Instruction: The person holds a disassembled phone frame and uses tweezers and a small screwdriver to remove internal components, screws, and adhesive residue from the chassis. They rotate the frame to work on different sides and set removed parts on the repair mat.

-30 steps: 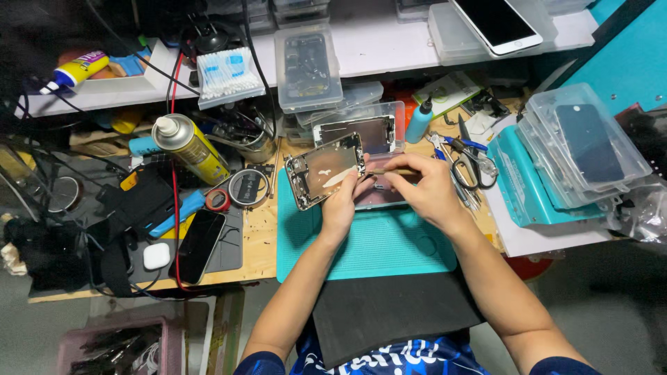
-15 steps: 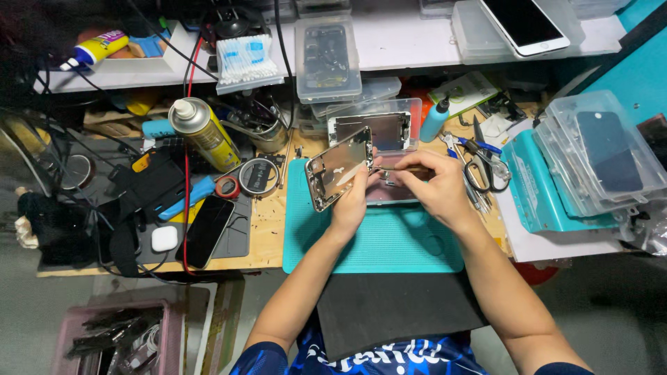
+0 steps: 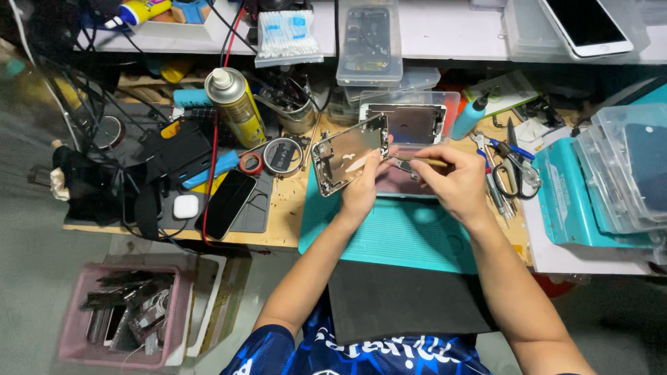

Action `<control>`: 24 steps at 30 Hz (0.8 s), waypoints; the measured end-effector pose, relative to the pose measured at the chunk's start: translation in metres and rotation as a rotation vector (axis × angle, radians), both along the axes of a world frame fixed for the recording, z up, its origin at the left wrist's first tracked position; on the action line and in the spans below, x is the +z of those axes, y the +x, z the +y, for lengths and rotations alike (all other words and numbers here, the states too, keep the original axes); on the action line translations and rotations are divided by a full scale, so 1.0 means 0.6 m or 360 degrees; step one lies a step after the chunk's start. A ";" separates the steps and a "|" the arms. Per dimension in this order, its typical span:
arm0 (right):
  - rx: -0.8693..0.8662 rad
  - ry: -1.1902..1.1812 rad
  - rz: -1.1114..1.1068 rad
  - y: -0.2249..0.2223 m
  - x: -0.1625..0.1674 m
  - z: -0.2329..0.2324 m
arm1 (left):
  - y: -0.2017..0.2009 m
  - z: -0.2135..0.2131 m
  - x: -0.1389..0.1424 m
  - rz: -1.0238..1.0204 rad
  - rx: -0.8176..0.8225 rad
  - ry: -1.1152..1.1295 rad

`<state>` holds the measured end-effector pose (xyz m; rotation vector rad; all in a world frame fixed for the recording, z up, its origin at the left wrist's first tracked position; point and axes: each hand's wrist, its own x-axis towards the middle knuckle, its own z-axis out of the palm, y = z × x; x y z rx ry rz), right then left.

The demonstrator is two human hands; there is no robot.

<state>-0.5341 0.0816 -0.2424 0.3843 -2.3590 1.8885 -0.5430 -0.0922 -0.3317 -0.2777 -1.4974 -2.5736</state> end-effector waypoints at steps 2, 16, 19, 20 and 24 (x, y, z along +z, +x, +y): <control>0.0037 -0.0088 0.0098 -0.010 0.005 0.007 | -0.010 -0.007 0.009 -0.0036 -0.0002 0.0031; 0.0085 -0.0526 -0.0024 -0.049 0.002 0.048 | 0.036 -0.098 0.076 -0.0105 -0.0010 0.0344; 0.0109 -0.0090 0.0476 -0.041 0.013 0.033 | 0.041 -0.092 0.084 -0.0098 -0.0026 0.0281; 0.0102 0.0019 0.0566 -0.040 0.017 0.029 | 0.043 -0.089 0.086 -0.0094 -0.0031 0.0255; 0.0139 0.0170 0.0516 -0.032 0.019 0.027 | 0.046 -0.079 0.095 -0.0027 -0.0119 0.0205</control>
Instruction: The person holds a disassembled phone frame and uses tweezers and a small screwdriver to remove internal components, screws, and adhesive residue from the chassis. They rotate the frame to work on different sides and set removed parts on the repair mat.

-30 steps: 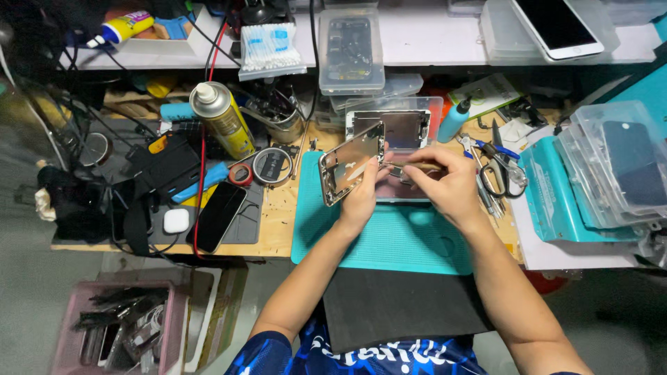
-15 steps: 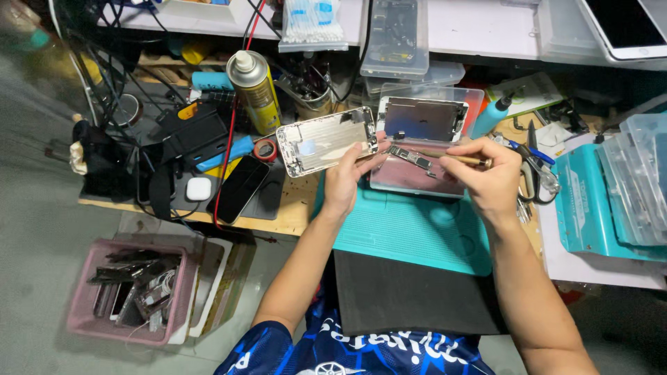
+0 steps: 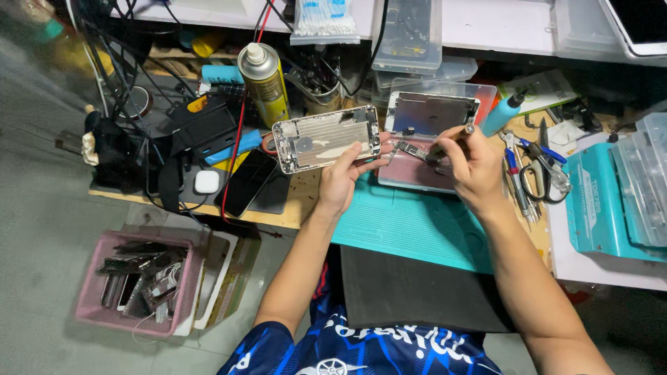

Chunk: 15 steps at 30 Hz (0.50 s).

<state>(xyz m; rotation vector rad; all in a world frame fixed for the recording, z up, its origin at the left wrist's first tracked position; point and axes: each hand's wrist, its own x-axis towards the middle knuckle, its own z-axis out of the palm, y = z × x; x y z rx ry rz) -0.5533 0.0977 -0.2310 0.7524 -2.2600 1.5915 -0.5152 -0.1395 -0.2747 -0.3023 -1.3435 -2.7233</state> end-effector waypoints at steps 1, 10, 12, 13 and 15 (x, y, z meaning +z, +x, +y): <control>-0.0021 0.0041 -0.0038 0.000 -0.003 0.001 | 0.002 0.003 0.003 0.0001 -0.0029 -0.0011; -0.0166 0.0456 0.0066 -0.005 -0.044 0.004 | 0.014 0.023 0.015 -0.0034 -0.0085 -0.0081; -0.0126 0.0163 -0.0059 0.000 -0.040 0.012 | 0.010 0.024 0.007 -0.0028 -0.0065 -0.0109; -0.0105 0.0101 -0.0012 0.002 -0.037 0.015 | 0.009 0.026 0.001 -0.0050 -0.0032 -0.0121; -0.0062 -0.0027 0.0084 0.001 -0.029 0.025 | 0.006 0.030 -0.014 -0.0094 0.0035 -0.0150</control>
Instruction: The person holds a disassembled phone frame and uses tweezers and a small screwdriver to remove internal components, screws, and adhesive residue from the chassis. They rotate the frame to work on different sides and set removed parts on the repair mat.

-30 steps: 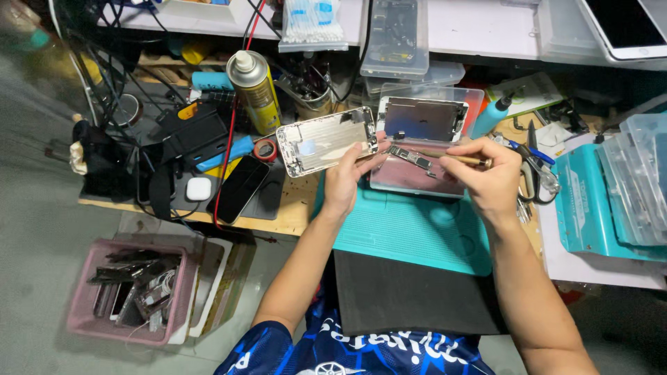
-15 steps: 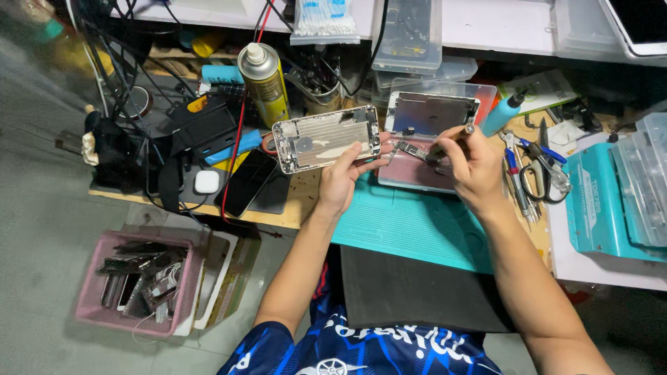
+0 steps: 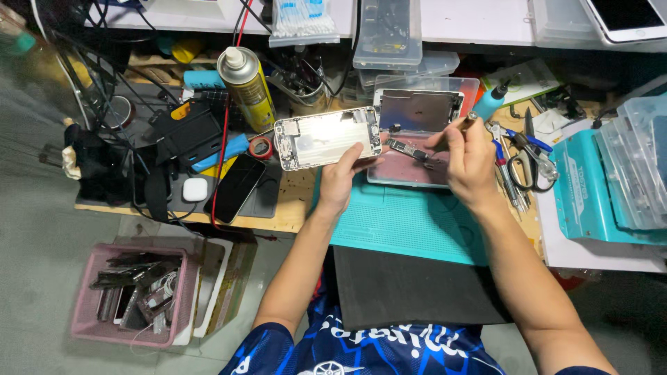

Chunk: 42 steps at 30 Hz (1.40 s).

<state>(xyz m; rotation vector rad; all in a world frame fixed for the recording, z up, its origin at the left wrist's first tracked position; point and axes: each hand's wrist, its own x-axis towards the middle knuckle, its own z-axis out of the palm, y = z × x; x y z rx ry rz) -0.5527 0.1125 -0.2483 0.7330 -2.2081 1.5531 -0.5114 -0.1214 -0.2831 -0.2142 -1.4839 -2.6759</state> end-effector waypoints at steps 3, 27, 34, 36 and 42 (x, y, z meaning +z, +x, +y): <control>-0.0264 -0.0002 -0.0054 -0.006 0.009 0.020 | -0.010 0.006 -0.027 -0.0059 0.0105 0.0054; -0.0188 0.0172 0.0103 0.051 0.068 0.034 | -0.018 0.151 -0.039 0.0126 0.0363 -0.0661; -0.0346 0.0062 -0.0052 0.046 0.071 0.047 | -0.006 0.172 -0.036 0.0190 0.0264 -0.0743; -0.0368 0.0002 -0.0379 0.041 0.064 0.056 | -0.004 0.173 -0.034 0.0047 0.0259 -0.0611; -0.0081 -0.0100 -0.0497 0.029 0.040 0.071 | -0.004 0.174 -0.031 0.0131 0.0299 -0.0643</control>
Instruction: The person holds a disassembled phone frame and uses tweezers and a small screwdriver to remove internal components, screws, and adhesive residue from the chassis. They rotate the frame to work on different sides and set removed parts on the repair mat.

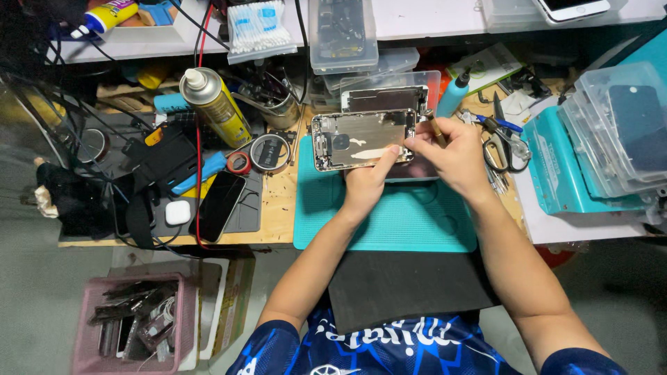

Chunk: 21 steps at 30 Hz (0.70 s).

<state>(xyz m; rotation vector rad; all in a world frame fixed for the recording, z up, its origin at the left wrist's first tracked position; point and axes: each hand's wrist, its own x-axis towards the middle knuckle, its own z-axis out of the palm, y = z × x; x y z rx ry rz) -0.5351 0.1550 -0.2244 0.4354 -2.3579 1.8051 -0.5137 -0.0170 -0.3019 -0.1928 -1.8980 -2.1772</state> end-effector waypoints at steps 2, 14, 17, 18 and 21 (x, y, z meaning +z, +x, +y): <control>0.0003 -0.0137 -0.0107 -0.001 -0.004 0.005 | -0.002 0.001 -0.001 -0.0072 0.0008 0.0048; -0.0287 0.0980 -0.0240 -0.020 -0.035 0.082 | -0.004 -0.075 0.028 -0.0278 0.0213 -0.0005; -0.0303 0.1023 -0.0221 -0.024 -0.050 0.074 | -0.003 -0.091 0.032 -0.0317 0.0260 0.0081; -0.0313 0.1016 -0.0189 -0.023 -0.053 0.072 | 0.000 -0.101 0.032 -0.0278 0.0294 0.0137; -0.0339 0.1026 0.0002 -0.023 -0.058 0.072 | 0.011 -0.154 0.034 -0.0262 0.0023 0.0498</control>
